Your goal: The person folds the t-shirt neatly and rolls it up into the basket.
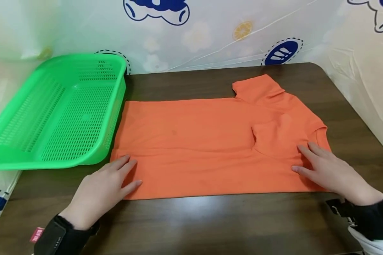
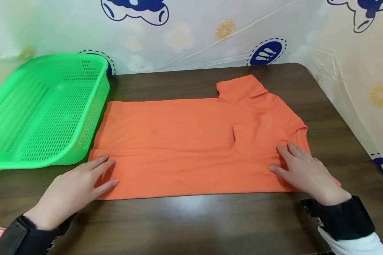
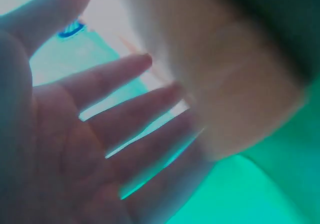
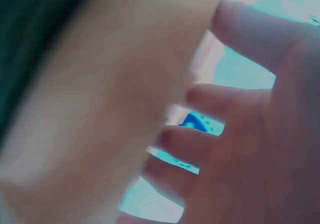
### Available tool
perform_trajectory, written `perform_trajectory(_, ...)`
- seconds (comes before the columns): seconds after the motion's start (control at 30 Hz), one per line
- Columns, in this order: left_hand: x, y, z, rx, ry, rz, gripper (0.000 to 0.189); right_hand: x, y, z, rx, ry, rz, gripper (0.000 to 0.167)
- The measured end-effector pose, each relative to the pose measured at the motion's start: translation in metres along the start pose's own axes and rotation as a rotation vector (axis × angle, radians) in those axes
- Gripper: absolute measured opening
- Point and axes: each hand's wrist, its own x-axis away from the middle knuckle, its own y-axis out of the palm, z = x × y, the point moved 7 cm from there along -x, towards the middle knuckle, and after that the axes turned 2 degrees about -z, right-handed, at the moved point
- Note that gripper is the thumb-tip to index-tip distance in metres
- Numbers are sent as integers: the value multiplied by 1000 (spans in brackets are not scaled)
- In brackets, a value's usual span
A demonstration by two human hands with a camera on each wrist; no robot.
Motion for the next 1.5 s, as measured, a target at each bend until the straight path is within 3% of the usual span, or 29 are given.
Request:
perform_trajectory(0.07,1,2,-2,-12,1,29,60,-5,1,3,-2,6,-44,96)
perform_trajectory(0.13,2,2,-2,-23,4,43,60,-7,-3,4,5,23,-32,95)
perform_trajectory(0.3,-10,-6,8,-38,-19,-52,57,-13,-27,-2,40,38,96,88)
perform_trajectory(0.37,-21,-12,16,-34,-24,-86,55,-17,-31,-9,20,16,91,89)
perform_trajectory(0.5,-61,-26,31,7,-8,-113,50,-25,-27,-26,2,-18,66,83)
perform_trajectory(0.6,-106,-32,38,52,4,-144,44,-25,-28,-31,52,-14,101,72)
perform_trajectory(0.77,-173,-29,25,88,-54,-239,45,-27,-29,-39,103,-13,158,61)
perform_trajectory(0.93,-215,-20,19,173,-75,-297,45,-26,-25,-42,95,10,162,61)
perform_trajectory(1.07,-223,-16,10,264,-75,-342,51,-27,-24,-46,75,18,168,62)
perform_trajectory(1.23,-209,-19,-26,367,-114,-389,61,-33,-27,-54,81,-7,188,61)
perform_trajectory(1.37,-202,-18,-44,416,-150,-388,59,-35,-32,-47,69,19,129,64)
perform_trajectory(1.5,-206,-13,-42,454,-138,-371,54,-43,-46,-31,30,70,26,65)
